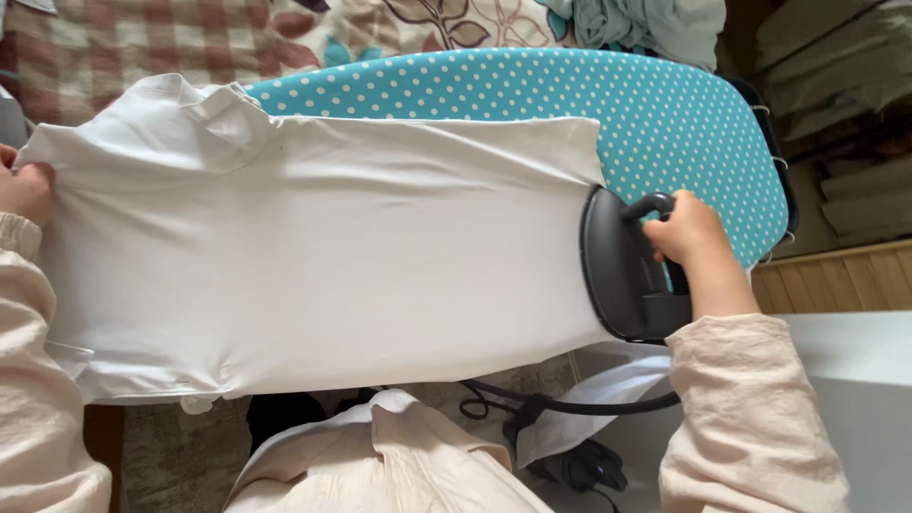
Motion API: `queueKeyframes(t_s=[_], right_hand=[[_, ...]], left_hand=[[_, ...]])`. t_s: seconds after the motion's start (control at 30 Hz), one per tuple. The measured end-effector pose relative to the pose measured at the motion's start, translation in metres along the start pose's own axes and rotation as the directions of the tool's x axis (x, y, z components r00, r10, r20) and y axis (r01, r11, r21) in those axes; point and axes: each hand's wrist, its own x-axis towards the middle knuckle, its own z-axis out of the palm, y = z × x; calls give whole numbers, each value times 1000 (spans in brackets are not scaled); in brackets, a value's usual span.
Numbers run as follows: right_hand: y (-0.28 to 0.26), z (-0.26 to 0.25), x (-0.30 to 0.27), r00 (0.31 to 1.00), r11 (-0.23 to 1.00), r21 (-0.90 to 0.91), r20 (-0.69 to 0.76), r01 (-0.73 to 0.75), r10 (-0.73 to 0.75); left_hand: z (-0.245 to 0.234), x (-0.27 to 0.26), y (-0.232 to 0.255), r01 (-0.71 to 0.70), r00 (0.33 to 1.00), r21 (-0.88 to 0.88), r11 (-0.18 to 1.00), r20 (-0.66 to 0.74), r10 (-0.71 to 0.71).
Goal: Ironing and folding white shirts on an ironing board.
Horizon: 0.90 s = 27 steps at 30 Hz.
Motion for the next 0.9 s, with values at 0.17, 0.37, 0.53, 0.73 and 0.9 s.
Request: queueKeyframes(t_s=[0.17, 0.37, 0.53, 0.73, 0.9], right_hand=[[26, -8, 54, 968, 968, -228, -203, 102, -149], [-19, 61, 119, 833, 885, -313, -333, 345, -443], [-50, 128, 186, 900, 932, -59, -245, 356, -360], [-77, 94, 177, 995, 990, 103, -18, 97, -96], [-104, 41, 187, 975, 715, 677, -221, 174, -29]], left_hand=[[-51, -24, 91, 33, 998, 156, 987, 39, -40], [-94, -43, 180, 145, 970, 284, 948, 146, -192], [-109, -47, 227, 194, 964, 231, 953, 134, -229], [-131, -39, 272, 54, 972, -24, 998, 229, -47], [-160, -5, 325, -40, 996, -175, 984, 68, 53]])
